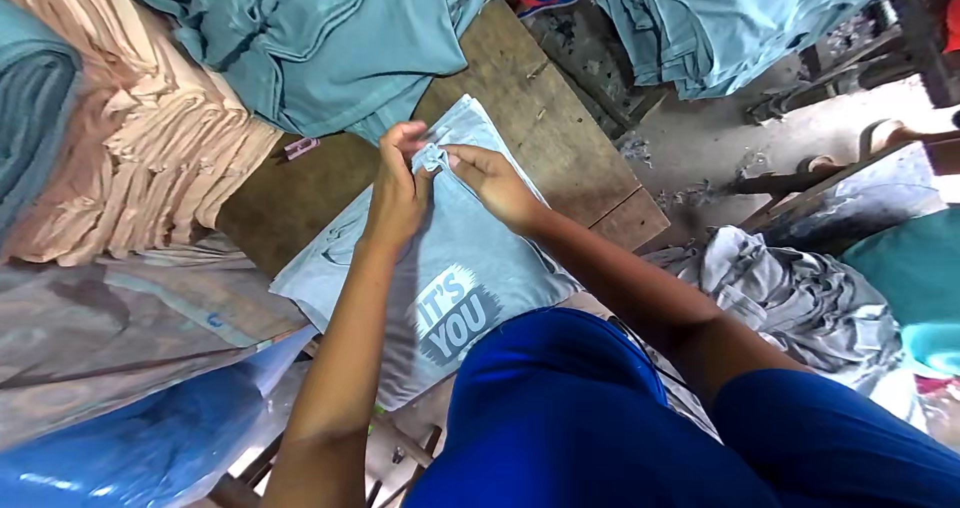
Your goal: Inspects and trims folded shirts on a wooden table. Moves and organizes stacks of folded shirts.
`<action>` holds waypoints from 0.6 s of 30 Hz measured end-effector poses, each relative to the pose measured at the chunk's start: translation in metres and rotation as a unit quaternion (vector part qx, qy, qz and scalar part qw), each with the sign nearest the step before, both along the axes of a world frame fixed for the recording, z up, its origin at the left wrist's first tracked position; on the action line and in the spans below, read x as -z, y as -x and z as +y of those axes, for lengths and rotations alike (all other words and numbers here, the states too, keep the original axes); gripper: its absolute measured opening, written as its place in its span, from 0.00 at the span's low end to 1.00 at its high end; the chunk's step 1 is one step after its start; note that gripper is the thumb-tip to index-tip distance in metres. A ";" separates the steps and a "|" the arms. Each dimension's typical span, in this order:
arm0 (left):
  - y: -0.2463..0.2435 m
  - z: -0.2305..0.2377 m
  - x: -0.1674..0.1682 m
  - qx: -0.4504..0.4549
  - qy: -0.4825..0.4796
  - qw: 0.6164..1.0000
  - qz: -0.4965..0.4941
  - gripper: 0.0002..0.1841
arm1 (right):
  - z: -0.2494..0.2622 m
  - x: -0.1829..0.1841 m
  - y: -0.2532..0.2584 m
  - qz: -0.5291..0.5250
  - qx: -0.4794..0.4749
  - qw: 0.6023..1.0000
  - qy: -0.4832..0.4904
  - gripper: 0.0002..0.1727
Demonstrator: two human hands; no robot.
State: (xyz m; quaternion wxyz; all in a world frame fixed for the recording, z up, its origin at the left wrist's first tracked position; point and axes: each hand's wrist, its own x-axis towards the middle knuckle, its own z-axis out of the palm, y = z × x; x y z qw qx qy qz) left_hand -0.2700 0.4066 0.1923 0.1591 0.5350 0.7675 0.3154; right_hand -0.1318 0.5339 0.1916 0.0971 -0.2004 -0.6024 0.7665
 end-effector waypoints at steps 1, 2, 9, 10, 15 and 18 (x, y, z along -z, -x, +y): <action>0.001 0.000 -0.003 -0.001 0.037 0.999 -0.002 0.22 | -0.001 0.002 -0.011 0.012 -0.022 0.999 -0.043 0.23; 0.001 -0.001 -0.006 0.003 0.066 0.998 0.003 0.21 | 0.000 0.006 -0.024 0.015 -0.058 0.994 -0.087 0.25; -0.001 -0.015 -0.007 -0.005 0.045 0.997 0.055 0.17 | 0.034 0.010 -0.117 -0.184 -0.393 0.847 -0.308 0.26; -0.001 -0.017 -0.005 -0.001 0.035 0.998 0.059 0.17 | 0.031 0.007 -0.123 -0.184 -0.383 0.842 -0.331 0.27; -0.005 -0.020 -0.010 0.028 0.019 0.999 0.034 0.18 | 0.036 0.045 -0.121 -0.183 -0.197 0.942 -0.200 0.28; -0.011 -0.030 -0.014 0.046 -0.008 0.999 0.011 0.15 | 0.039 0.057 -0.089 -0.142 -0.050 0.954 -0.261 0.24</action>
